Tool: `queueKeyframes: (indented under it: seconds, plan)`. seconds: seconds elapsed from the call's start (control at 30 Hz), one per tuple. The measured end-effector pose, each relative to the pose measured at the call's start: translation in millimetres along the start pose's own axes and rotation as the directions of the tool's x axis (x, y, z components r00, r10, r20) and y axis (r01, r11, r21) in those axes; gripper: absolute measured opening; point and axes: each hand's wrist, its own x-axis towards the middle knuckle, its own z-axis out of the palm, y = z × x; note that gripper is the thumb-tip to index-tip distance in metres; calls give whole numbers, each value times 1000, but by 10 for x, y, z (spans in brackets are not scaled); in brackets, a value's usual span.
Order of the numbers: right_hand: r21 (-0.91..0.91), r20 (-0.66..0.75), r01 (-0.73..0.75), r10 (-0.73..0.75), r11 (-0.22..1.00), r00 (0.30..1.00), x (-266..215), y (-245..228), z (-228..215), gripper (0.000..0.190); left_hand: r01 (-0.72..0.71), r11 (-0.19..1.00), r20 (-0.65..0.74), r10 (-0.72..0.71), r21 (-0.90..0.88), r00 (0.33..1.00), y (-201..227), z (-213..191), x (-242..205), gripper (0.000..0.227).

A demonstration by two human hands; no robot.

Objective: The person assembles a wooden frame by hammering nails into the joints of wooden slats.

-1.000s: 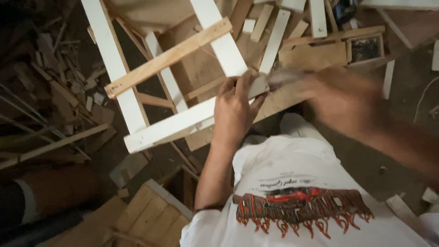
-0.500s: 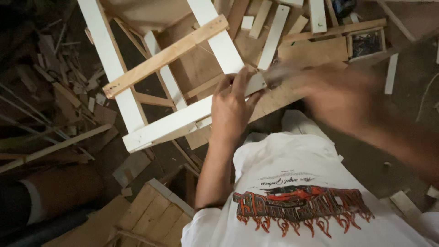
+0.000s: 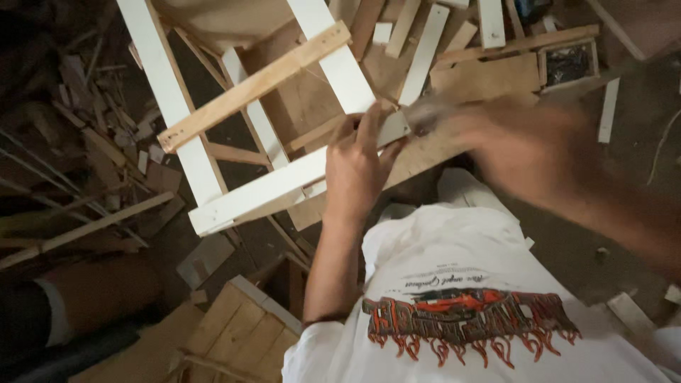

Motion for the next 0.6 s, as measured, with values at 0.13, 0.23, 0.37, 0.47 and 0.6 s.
queueKeyframes:
  seconds: [0.13, 0.23, 0.37, 0.47, 0.6]
  plan:
    - [87, 84, -187, 180, 978, 980, 69, -2, -17, 34, 9, 1000, 20, -9, 2, 1000, 19, 1, 34, 64]
    - [39, -59, -100, 102, 994, 993, -23, 72, 97, 30, 47, 999, 36, -46, -11, 998, 42, 6, -25, 61]
    - [37, 69, -46, 44, 998, 997, -48, 82, 133, 24, -16, 1000, 58, 17, -24, 998, 5, -42, 4, 60]
    - [-124, 142, -56, 73, 991, 987, 52, 13, 28, 31, 24, 999, 42, -23, -27, 999, 25, -26, 28, 63]
    - [45, 43, 4, -6, 999, 999, 206, -16, 35, 33, 9, 1000, 32, -8, -9, 999, 17, 53, 48, 63]
